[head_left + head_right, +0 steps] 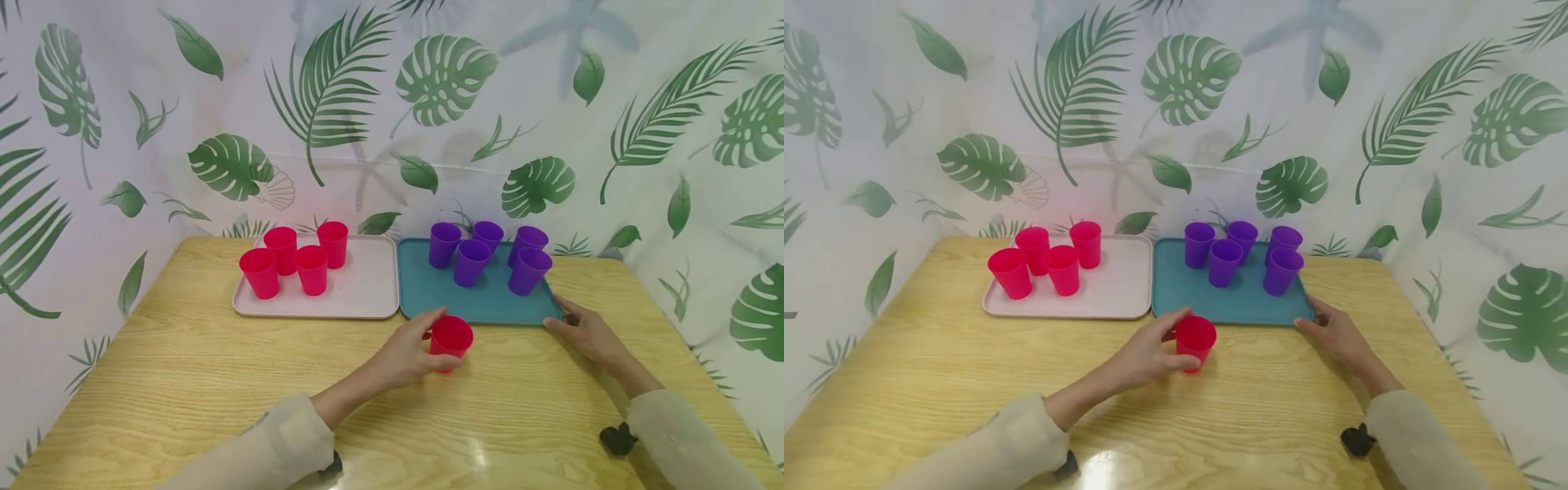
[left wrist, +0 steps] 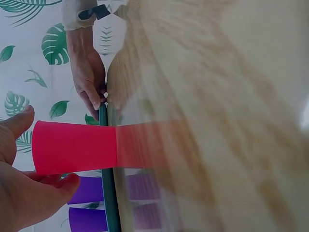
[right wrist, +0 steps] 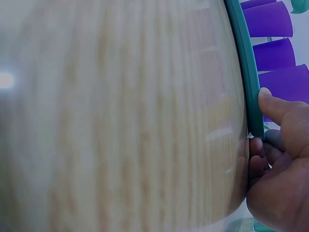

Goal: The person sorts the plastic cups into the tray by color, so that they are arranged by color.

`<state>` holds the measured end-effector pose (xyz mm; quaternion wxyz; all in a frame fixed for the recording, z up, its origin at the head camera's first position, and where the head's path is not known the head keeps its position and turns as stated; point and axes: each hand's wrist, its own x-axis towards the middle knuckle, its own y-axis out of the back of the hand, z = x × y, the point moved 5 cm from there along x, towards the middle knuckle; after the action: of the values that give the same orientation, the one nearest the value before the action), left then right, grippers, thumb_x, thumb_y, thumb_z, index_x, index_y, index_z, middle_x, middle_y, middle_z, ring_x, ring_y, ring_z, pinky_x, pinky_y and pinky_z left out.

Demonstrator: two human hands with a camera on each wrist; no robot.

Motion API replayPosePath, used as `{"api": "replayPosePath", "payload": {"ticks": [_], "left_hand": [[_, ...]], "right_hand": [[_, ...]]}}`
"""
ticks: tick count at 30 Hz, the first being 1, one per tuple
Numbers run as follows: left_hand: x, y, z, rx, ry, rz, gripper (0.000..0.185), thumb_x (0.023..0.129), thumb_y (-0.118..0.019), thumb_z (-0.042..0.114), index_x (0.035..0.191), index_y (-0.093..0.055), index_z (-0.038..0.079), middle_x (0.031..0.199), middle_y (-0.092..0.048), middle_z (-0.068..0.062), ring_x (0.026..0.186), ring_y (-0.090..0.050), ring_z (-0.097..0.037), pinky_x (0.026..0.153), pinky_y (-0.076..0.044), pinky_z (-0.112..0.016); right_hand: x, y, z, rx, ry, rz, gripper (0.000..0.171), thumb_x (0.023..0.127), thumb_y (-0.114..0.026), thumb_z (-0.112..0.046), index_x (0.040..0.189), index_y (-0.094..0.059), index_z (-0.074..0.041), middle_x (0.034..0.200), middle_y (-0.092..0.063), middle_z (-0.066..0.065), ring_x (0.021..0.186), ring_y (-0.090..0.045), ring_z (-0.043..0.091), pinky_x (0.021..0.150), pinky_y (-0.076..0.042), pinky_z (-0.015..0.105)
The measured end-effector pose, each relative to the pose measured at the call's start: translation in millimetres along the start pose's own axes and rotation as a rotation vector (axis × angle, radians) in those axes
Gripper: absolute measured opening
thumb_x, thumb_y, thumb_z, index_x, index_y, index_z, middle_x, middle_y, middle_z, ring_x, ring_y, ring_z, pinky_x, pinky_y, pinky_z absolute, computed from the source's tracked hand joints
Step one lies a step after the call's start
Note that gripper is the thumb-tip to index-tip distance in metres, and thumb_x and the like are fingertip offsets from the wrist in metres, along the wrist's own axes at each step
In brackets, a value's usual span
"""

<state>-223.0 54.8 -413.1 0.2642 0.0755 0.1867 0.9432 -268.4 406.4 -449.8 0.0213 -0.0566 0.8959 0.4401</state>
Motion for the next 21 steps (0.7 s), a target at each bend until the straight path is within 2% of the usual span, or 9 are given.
{"api": "replayPosePath", "payload": {"ticks": [11, 21], "left_hand": [[2.6, -1.8, -4.4, -0.016, 0.028, 0.035, 0.076, 0.091, -0.082, 0.019, 0.155, -0.044, 0.003, 0.152, -0.051, -0.014, 0.133, -0.054, -0.036, 0.097, -0.057, -0.037], [1.1, 1.7, -3.3, -0.060, 0.065, 0.028, 0.071, 0.092, -0.080, 0.018, 0.154, -0.047, 0.006, 0.143, -0.059, -0.011, 0.130, -0.057, -0.032, 0.093, -0.058, -0.034]], "right_hand": [[-0.7, -0.5, 1.3, 0.003, -0.008, 0.003, 0.081, 0.105, -0.059, -0.044, 0.161, -0.024, 0.002, 0.114, -0.056, 0.022, 0.105, -0.048, 0.033, 0.090, -0.043, 0.047], [-0.8, -0.7, 1.7, 0.024, -0.011, -0.001, 0.081, 0.105, -0.059, -0.044, 0.162, -0.023, 0.001, 0.119, -0.057, 0.026, 0.106, -0.049, 0.034, 0.092, -0.043, 0.049]]}}
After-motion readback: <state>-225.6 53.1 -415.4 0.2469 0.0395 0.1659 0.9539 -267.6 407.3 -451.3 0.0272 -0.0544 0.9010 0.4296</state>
